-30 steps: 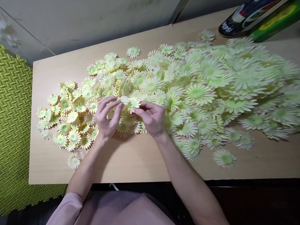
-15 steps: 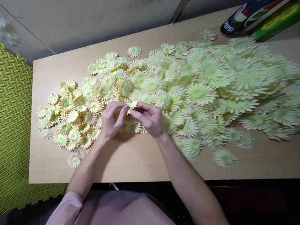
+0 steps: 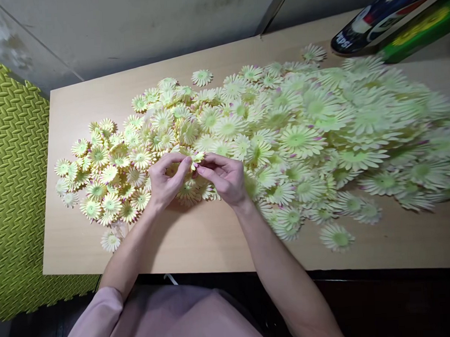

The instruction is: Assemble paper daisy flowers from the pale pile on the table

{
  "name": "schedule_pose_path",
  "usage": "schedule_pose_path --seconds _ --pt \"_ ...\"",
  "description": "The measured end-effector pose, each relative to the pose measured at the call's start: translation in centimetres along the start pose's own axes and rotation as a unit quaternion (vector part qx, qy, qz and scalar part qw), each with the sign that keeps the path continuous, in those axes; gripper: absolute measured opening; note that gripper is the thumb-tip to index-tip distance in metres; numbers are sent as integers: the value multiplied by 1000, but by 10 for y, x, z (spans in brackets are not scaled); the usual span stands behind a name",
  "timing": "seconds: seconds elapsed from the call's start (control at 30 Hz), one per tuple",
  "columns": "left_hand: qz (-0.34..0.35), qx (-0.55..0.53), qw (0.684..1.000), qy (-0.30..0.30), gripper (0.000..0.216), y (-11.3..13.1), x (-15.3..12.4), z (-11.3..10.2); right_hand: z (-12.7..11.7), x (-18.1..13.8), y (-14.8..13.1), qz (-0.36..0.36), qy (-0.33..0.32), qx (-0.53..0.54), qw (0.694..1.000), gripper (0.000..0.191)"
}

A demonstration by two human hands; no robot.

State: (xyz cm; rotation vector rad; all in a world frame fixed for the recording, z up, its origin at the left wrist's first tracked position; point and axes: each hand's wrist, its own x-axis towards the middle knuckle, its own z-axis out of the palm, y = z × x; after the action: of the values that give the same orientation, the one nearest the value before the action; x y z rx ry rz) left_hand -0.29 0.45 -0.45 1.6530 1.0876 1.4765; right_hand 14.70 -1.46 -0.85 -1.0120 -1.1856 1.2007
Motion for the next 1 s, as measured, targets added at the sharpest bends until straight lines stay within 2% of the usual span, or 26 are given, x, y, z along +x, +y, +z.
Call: schedule_pose_path --seconds 0.27,0.37,0.5,0.6,0.7,0.87,0.93,1.0 --pt "62 36 997 7 15 -4 -1 2 3 1 -2 -20 3 -6 1000 19" --pt "44 41 998 1 18 -1 -2 1 1 1 -1 -24 4 -18 1000 17" --pt "-17 22 1000 8 22 2 0 -1 -2 -1 2 -6 5 -18 1000 6" --pt "-57 -2 997 44 25 0 1 -4 -2 -1 2 8 30 -23 999 6" --pt "-63 -8 994 95 26 -5 3 -7 -3 0 1 5 55 -37 998 1" --pt "-40 8 987 158 21 -15 5 -11 -4 3 4 16 78 -29 996 6" --pt "-2 29 987 158 17 -18 6 -11 -4 4 6 21 86 -6 996 5" --pt "64 74 984 149 23 -19 6 -9 -4 4 8 25 88 9 996 6"
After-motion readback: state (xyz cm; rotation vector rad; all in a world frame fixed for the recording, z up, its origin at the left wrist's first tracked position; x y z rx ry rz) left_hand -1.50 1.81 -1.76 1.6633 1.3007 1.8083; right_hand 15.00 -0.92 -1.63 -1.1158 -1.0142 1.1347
